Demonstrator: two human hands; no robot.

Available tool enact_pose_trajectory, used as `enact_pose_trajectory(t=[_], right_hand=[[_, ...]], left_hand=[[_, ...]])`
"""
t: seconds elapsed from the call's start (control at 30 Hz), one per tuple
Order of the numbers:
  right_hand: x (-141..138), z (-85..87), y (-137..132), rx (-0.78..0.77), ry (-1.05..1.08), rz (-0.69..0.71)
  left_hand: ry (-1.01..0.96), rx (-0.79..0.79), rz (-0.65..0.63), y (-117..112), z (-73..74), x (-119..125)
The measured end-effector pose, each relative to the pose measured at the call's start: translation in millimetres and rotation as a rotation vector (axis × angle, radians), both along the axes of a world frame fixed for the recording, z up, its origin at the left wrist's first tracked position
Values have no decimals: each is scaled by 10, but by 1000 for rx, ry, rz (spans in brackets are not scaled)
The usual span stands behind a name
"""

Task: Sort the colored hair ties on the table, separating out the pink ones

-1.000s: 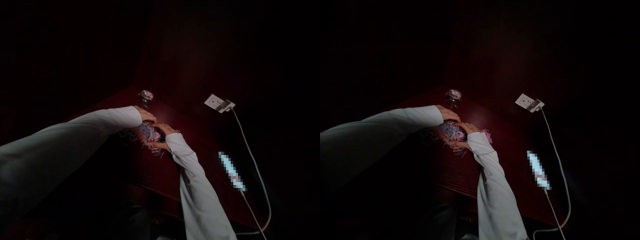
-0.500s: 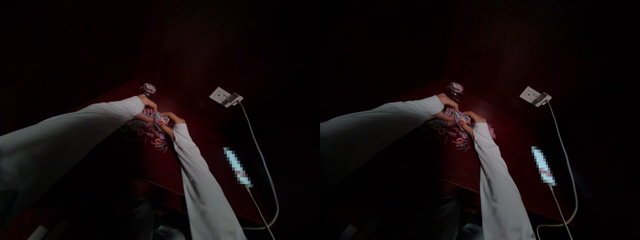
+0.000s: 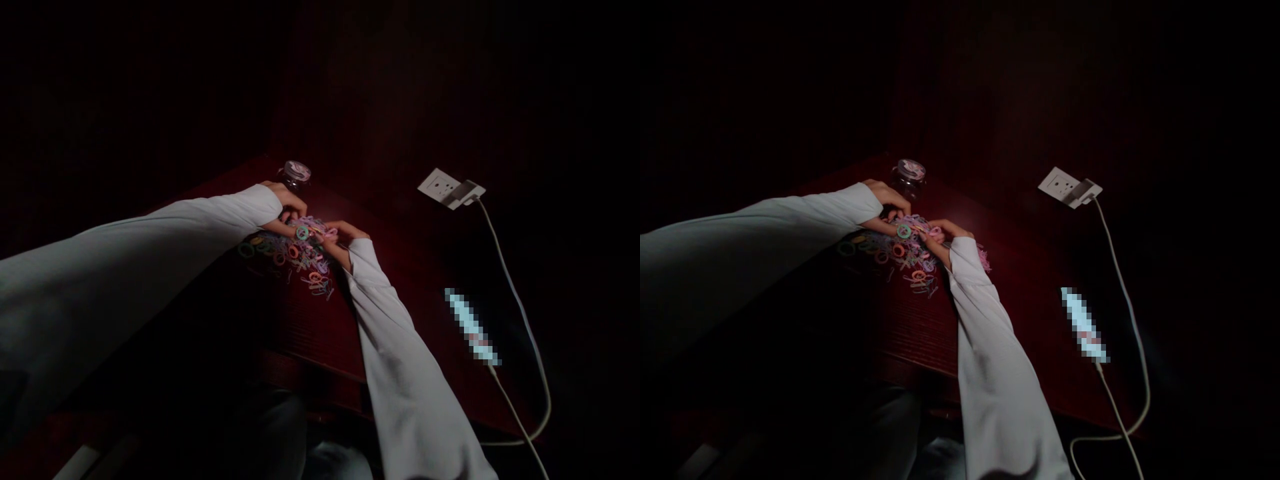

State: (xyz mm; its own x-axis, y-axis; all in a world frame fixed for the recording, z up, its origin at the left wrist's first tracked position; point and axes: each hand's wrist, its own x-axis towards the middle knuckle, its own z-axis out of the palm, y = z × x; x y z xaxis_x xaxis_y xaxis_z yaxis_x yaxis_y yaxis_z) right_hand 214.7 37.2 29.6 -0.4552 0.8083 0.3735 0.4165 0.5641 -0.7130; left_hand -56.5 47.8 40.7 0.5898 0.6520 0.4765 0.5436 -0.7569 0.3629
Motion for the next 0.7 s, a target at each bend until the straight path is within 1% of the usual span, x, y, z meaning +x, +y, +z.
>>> enact_pose_trajectory(t=[0.13, 0.23, 0.3, 0.4, 0.53, 0.7], right_hand=[[-20, 16, -44, 66, -124, 67], [-12, 84, -91, 145, -191, 96], [0, 150, -135, 179, -193, 64], [11, 232, -187, 175, -174, -27], [15, 267, -199, 144, -153, -127], [42, 306, -215, 144, -178, -201]], left_hand=[[124, 151, 29, 20, 1, 12], [149, 199, 35, 40, -6, 21], [143, 201, 31, 49, -13, 20], [110, 198, 19, 52, -21, 23], [60, 184, 9, 49, -25, 38], [42, 176, -8, 33, -7, 52]])
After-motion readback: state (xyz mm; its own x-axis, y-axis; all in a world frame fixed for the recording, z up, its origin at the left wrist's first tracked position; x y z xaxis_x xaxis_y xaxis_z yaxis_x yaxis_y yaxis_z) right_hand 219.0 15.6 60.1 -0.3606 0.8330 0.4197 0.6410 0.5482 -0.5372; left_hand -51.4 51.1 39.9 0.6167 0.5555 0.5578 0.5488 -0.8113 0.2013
